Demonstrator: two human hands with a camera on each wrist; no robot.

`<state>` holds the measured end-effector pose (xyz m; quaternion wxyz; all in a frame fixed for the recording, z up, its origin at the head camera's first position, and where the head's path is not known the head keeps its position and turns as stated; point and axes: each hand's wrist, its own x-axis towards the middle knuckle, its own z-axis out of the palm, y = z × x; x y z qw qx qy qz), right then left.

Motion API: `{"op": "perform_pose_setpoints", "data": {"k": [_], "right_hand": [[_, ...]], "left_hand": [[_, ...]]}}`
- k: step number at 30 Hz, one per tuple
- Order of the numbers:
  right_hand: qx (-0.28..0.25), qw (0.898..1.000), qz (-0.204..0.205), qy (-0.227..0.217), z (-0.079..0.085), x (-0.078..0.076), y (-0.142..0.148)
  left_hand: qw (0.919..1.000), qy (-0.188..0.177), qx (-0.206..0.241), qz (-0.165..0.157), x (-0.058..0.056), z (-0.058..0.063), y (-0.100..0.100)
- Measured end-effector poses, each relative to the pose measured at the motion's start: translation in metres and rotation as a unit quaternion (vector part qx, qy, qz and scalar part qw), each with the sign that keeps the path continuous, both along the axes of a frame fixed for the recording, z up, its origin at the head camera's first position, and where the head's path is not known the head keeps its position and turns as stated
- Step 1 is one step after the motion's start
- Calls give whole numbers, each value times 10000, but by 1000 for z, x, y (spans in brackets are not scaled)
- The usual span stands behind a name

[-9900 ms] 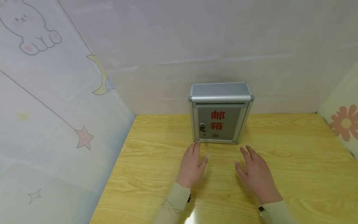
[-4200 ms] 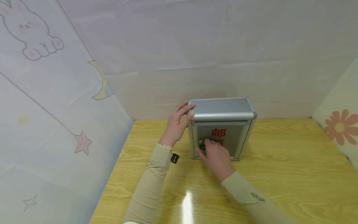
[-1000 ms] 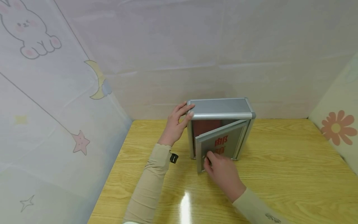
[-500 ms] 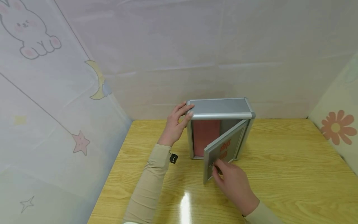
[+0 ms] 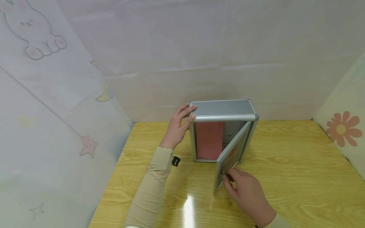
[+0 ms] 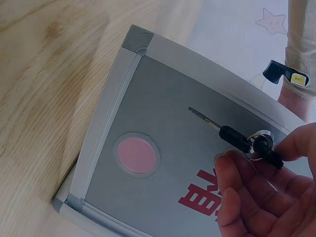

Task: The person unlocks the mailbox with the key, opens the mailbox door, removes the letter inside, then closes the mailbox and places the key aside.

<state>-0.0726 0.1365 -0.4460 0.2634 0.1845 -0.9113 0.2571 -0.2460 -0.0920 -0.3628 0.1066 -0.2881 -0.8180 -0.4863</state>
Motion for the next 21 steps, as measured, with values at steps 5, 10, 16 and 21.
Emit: {"op": "perform_pose_setpoints", "data": {"k": [5, 10, 16, 21], "right_hand": [[-6, 10000, -33, -21, -2, 0, 1], [-35, 10000, -47, 7, -3, -1, 1], [-76, 9999, -46, 51, -4, -1, 1], [-72, 9999, -86, -59, -3, -1, 1]], "left_hand": [[10000, -37, -35, 33, 0, 0, 0], [10000, -60, -59, 53, -1, -2, 0], [9999, -45, -75, 55, -2, -3, -1], [10000, 9, -21, 10, -2, -3, -1]]}}
